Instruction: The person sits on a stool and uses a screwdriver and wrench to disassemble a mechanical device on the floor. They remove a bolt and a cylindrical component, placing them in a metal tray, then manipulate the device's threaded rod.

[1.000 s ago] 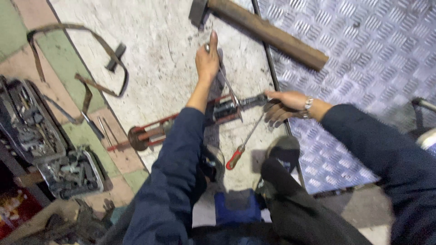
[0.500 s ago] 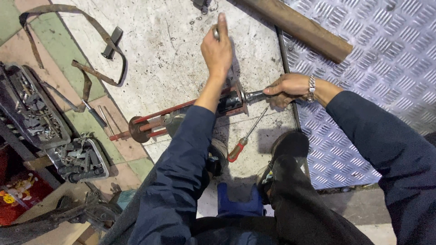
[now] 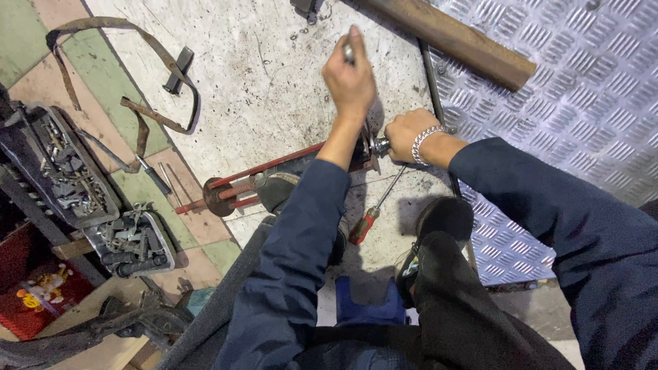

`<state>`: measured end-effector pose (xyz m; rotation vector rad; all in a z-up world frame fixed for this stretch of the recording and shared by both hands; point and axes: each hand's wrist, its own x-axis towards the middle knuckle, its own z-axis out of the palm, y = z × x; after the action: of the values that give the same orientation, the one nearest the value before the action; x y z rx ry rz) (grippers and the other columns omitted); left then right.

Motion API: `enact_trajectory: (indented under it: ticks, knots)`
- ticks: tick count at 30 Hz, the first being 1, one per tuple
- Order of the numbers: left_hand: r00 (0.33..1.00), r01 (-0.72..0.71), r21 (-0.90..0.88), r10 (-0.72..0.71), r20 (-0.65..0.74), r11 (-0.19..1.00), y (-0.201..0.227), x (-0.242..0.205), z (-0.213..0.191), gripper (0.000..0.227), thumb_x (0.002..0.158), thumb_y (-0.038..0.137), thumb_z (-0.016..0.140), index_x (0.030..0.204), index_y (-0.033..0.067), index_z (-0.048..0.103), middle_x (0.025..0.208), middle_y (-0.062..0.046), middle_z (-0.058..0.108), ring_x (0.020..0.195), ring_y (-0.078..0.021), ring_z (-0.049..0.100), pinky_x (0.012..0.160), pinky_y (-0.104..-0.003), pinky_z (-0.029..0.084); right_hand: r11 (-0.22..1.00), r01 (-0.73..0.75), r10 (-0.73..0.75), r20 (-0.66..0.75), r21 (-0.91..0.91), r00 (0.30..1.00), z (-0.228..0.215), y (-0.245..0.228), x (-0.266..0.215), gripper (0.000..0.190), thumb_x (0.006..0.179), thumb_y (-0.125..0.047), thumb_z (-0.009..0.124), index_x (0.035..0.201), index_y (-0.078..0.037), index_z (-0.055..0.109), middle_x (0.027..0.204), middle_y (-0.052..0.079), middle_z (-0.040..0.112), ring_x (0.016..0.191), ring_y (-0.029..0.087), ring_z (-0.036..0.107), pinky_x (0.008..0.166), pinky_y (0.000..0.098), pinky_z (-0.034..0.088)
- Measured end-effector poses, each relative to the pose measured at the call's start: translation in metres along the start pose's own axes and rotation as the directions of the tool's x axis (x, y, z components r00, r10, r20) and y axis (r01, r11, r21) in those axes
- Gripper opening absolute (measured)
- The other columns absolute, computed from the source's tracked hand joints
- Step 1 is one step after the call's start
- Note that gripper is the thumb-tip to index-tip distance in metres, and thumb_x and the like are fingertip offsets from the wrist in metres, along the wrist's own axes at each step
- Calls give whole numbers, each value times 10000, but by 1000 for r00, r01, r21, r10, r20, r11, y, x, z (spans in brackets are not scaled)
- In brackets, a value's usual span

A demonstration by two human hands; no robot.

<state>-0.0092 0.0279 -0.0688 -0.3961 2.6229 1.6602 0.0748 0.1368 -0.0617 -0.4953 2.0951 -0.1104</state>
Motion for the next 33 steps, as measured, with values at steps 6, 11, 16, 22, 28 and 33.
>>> enact_trajectory:
  ticks: [6, 11, 16, 22, 28, 33]
  knots:
    - [992, 121, 143, -125, 16, 982, -16, 23, 10, 546, 944, 587, 308, 651, 164, 491, 558, 36, 473, 487, -114, 436, 462, -310, 386, 992, 46, -61, -124, -120, 990, 19, 5, 8, 440, 910, -561, 607, 878, -150, 760, 919, 74, 783, 843, 272, 761, 730, 415, 601]
    - [974, 224, 182, -226, -10, 957, -25, 32, 8, 581, 948, 570, 320, 712, 107, 579, 591, -5, 499, 516, -144, 451, 486, -344, 395, 992, 39, -53, -115, -123, 992, 15, 6, 7, 409, 908, -514, 591, 861, -143, 756, 868, 72, 770, 801, 256, 750, 662, 401, 594]
    - [979, 160, 46, -153, -132, 986, -9, 5, -17, 490, 1000, 502, 397, 796, 115, 618, 575, 37, 486, 456, -94, 386, 395, -292, 315, 1000, 15, -14, 63, -9, 998, -20, -6, -8, 350, 949, -432, 613, 868, -104, 704, 805, 40, 701, 758, 197, 692, 671, 347, 601]
    - [974, -213, -82, 204, -102, 974, 20, -23, -18, 458, 1051, 509, 384, 826, 154, 568, 526, 83, 385, 394, -67, 307, 345, -267, 223, 999, -13, 15, 46, -37, 999, -12, -9, -1, 335, 911, -395, 585, 1048, -135, 746, 1037, 63, 768, 953, 275, 741, 818, 424, 606]
    - [997, -79, -6, 79, -19, 997, 5, -3, 2, 487, 991, 527, 385, 741, 138, 535, 548, 46, 417, 473, -107, 364, 439, -323, 298, 995, -3, -18, -203, -100, 979, 34, 1, 10, 422, 861, -568, 639, 945, -181, 784, 973, 71, 783, 897, 286, 761, 730, 429, 590]
    - [976, 215, 166, -218, -2, 962, -28, 28, -3, 456, 1012, 449, 375, 772, 138, 607, 626, 37, 543, 499, -90, 446, 445, -255, 366, 963, 7, -151, -517, -270, 842, 71, 1, 21, 216, 1014, -228, 503, 925, -148, 683, 843, 47, 755, 753, 222, 725, 723, 387, 596]
